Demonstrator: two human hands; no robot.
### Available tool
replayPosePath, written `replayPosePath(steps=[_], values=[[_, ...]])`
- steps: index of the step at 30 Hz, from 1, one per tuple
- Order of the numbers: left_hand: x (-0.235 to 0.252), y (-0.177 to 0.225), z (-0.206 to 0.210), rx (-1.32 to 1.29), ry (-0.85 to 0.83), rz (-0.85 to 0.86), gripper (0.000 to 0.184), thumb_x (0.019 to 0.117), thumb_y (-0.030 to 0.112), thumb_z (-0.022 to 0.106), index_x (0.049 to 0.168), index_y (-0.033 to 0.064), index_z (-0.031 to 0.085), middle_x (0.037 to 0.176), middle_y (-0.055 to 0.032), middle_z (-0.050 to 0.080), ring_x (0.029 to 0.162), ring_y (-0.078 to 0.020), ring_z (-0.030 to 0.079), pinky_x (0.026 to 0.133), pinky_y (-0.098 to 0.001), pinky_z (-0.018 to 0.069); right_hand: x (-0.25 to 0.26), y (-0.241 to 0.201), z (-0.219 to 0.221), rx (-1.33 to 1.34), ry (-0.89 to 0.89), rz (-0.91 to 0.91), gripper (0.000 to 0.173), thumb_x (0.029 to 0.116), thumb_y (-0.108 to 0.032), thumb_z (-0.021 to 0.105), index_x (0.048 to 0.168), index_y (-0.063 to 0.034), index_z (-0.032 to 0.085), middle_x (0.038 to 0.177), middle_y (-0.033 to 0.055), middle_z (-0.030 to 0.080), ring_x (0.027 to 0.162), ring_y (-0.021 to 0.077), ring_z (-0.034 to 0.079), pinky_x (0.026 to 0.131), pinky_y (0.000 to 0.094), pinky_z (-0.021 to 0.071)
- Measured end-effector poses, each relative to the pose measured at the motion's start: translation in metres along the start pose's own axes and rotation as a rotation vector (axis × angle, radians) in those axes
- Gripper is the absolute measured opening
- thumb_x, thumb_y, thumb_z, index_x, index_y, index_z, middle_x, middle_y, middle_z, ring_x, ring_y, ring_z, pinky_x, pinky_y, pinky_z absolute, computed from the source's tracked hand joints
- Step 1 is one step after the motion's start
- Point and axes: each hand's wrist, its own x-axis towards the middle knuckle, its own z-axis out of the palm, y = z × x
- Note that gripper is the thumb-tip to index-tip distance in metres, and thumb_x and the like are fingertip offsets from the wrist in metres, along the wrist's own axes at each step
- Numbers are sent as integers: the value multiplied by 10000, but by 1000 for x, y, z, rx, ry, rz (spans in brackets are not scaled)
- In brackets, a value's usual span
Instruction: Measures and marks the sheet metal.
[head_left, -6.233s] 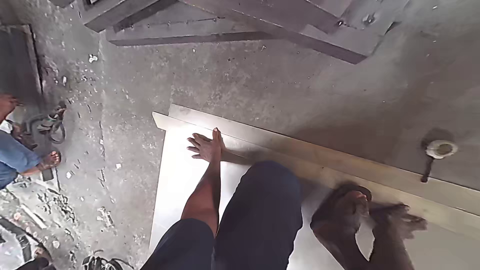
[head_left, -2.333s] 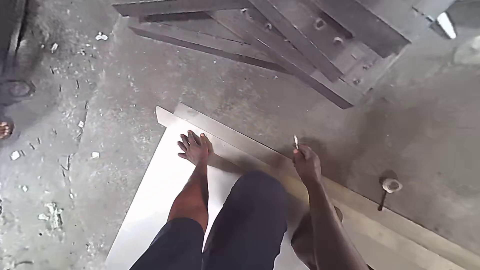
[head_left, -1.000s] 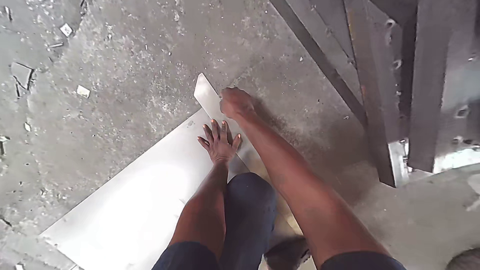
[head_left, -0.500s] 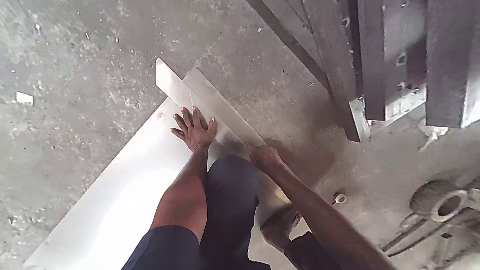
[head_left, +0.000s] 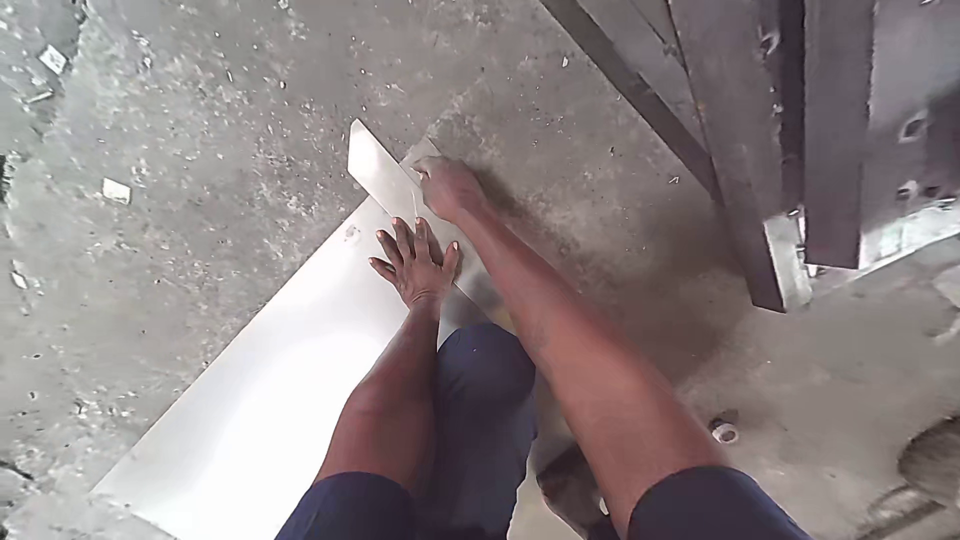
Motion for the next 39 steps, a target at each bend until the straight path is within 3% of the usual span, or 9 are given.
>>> replayPosePath(steps=[8, 14, 16, 20, 25, 30, 34, 37, 39], values=[[1, 1, -1, 24, -16, -7, 859, 831, 882, 370, 1571, 446, 382, 1725, 29, 212, 1602, -343, 81, 1182, -755, -5, -26, -12, -10, -212, -86, -34, 289, 968, -185, 583, 1237, -149, 683, 1110, 136, 722, 1048, 342, 705, 829, 565, 576], [-1, 0, 0, 40, -24, -5, 901, 823, 907, 368, 1590, 436, 349, 1726, -4, 208, 1596, -369, 92, 1178, -758, 15, -197, 118, 30, -289, -144, -24, 343, 969, -179, 622, 1309, -166, 668, 1149, 115, 726, 1038, 346, 704, 827, 574, 586], [0, 1, -2, 49, -46, -10, 899, 822, 912, 360, 1590, 445, 342, 1729, 18, 197, 1599, -361, 84, 1172, -761, 22, -260, 149, 39, -215, -220, 178, 399, 1007, -211, 567, 1401, -212, 633, 1051, 151, 741, 963, 381, 720, 788, 597, 578], [-3, 6, -6, 19, -37, -13, 884, 831, 883, 395, 1583, 420, 369, 1726, -4, 205, 1599, -364, 76, 1171, -770, 26, -284, 155, 32, -115, -314, 383, 332, 1020, -245, 576, 1339, -206, 659, 1084, 160, 740, 1003, 388, 716, 839, 615, 570], [-4, 9, -7, 30, -43, -27, 904, 837, 884, 381, 1603, 406, 335, 1731, -2, 191, 1603, -352, 66, 1178, -756, 26, -338, 176, 33, -28, -133, 595, 316, 1035, -290, 513, 1292, -273, 696, 1036, 129, 751, 961, 360, 724, 788, 610, 568], [-16, 17, -14, -10, -64, 38, 905, 877, 821, 460, 1615, 310, 350, 1726, -114, 163, 1587, -404, 80, 1152, -796, 55, -413, 228, 103, 43, -21, 843, 246, 940, -359, 628, 1119, -238, 746, 1019, 93, 749, 954, 332, 718, 755, 615, 571], [-21, 12, -12, 30, -135, 101, 880, 948, 794, 343, 1625, 233, 332, 1722, -140, 165, 1586, -384, 123, 1164, -781, 57, -423, 203, 82, 314, 28, 894, 273, 1029, -213, 596, 1254, -91, 692, 1220, 168, 700, 1164, 352, 661, 975, 562, 526], [-39, 27, -30, 37, -31, 143, 855, 972, 729, 381, 1617, 169, 350, 1696, -191, 218, 1570, -422, 165, 1160, -776, 120, -433, 200, 87, 420, 214, 795, 302, 1040, -173, 576, 1273, -12, 682, 1268, 226, 683, 1221, 388, 633, 1040, 564, 494], [-65, 53, -81, 29, -188, 56, 835, 997, 671, 412, 1653, 182, 245, 1725, -185, 95, 1596, -394, 53, 1216, -698, 97, -433, 193, 89, 448, 194, 850, 288, 1044, -167, 564, 1254, -2, 672, 1263, 225, 680, 1216, 389, 637, 1003, 576, 509]])
